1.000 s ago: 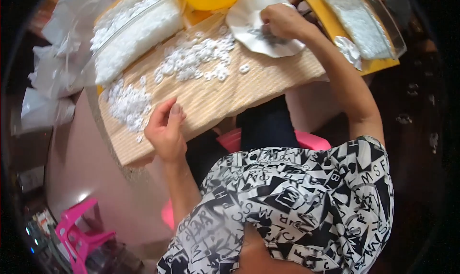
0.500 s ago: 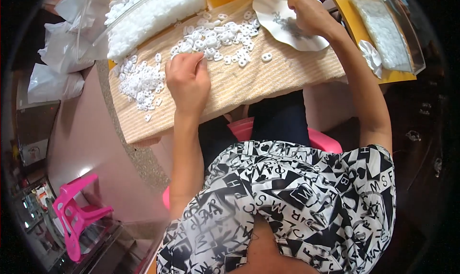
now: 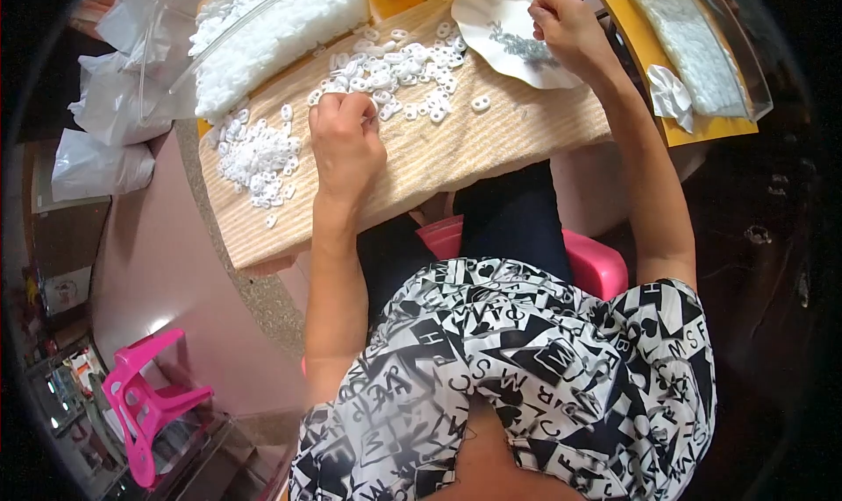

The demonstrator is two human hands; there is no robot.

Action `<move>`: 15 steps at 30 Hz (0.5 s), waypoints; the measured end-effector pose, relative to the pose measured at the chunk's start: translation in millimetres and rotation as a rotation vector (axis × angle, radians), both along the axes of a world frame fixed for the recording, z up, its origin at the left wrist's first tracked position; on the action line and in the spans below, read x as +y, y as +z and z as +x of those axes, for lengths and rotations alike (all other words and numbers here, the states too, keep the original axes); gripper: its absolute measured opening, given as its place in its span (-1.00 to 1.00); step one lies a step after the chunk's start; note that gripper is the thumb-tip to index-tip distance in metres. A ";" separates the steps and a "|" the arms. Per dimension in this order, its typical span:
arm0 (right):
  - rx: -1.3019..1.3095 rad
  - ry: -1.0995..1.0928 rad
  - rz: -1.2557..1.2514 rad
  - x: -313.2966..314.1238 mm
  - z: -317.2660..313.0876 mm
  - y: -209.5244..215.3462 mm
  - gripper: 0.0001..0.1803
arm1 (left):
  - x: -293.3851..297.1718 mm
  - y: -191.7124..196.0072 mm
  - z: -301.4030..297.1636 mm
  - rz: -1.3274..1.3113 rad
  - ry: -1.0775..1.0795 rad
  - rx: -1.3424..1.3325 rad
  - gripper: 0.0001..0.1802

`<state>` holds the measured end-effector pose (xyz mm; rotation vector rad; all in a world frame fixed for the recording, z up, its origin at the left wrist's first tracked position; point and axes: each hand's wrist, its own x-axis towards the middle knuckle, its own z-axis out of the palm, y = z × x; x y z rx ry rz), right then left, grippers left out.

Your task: The person is manually assembling small white plastic components at a workshop table.

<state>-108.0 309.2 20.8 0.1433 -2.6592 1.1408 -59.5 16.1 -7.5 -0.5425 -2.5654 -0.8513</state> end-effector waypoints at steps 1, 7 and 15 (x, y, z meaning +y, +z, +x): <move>0.001 -0.001 0.001 -3.6 2.6 2.7 -0.82 | -1.2 -0.5 0.8 0.001 -0.001 0.001 -0.87; -0.096 -0.165 -0.217 -35.6 26.3 18.0 -0.83 | 0.3 4.9 18.8 0.902 -0.015 -0.334 -0.95; -0.366 0.198 -0.970 -105.8 96.1 20.2 -0.87 | -15.0 13.2 44.4 1.737 -0.281 -0.942 -0.84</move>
